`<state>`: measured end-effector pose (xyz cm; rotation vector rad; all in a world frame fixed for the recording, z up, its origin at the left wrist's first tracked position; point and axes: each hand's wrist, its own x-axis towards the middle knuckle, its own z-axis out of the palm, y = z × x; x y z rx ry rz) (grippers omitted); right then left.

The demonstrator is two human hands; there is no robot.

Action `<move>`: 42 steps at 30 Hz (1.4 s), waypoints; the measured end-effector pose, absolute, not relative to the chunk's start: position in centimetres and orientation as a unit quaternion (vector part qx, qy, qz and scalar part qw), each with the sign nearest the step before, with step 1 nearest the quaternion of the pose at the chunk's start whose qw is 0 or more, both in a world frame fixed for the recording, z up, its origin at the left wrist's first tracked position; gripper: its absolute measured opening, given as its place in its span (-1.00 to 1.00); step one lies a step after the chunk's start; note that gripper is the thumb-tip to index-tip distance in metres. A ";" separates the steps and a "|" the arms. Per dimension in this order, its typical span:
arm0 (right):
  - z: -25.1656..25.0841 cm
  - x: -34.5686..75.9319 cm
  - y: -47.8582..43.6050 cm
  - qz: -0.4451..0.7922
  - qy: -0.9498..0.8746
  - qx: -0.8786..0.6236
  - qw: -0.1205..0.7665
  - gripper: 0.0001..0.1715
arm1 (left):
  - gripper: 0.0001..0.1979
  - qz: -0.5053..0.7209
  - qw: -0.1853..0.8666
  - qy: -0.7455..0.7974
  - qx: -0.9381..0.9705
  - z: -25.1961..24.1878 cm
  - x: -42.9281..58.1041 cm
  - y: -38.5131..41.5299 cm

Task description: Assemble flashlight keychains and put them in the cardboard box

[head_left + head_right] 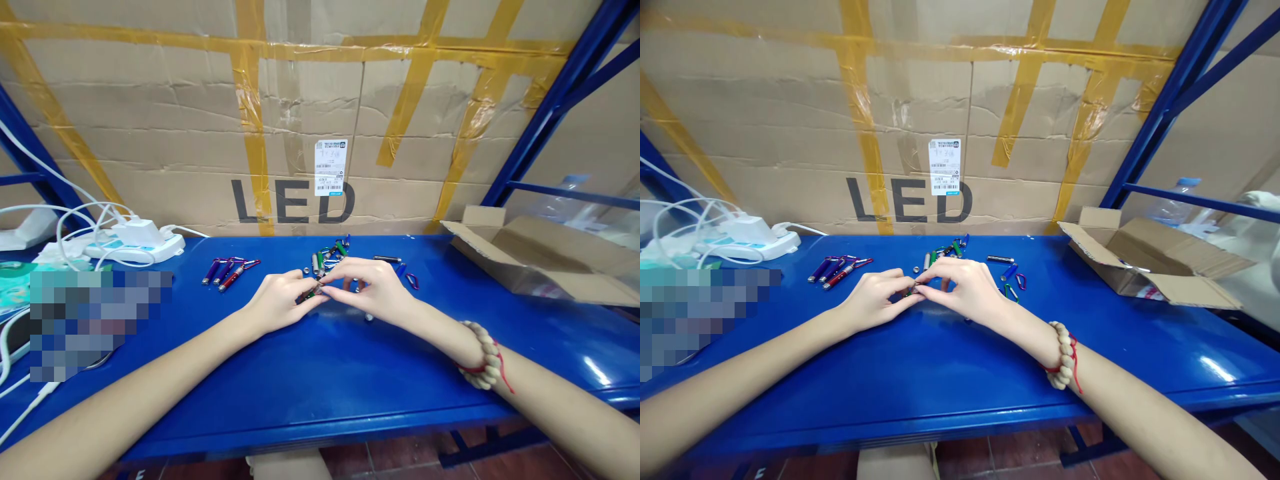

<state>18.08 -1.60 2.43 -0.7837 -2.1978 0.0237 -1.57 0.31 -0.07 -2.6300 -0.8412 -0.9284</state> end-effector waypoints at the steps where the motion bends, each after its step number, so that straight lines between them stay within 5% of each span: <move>1: 2.4 18.1 -1.6 0.009 -0.867 -0.308 0.392 -0.79 | -0.65 -0.315 0.115 -0.286 -0.898 -0.1 -1.6 0.3; 22: 2.0 18.4 -1.1 0.057 -0.872 -0.309 0.375 -0.78 | -0.65 -0.313 0.134 -0.269 -0.901 0.0 -1.5 0.4; 42: 1.9 18.5 -1.1 -0.050 -0.872 -0.257 0.413 -0.79 | -0.72 -0.333 0.109 -0.274 -0.896 0.0 -1.6 0.5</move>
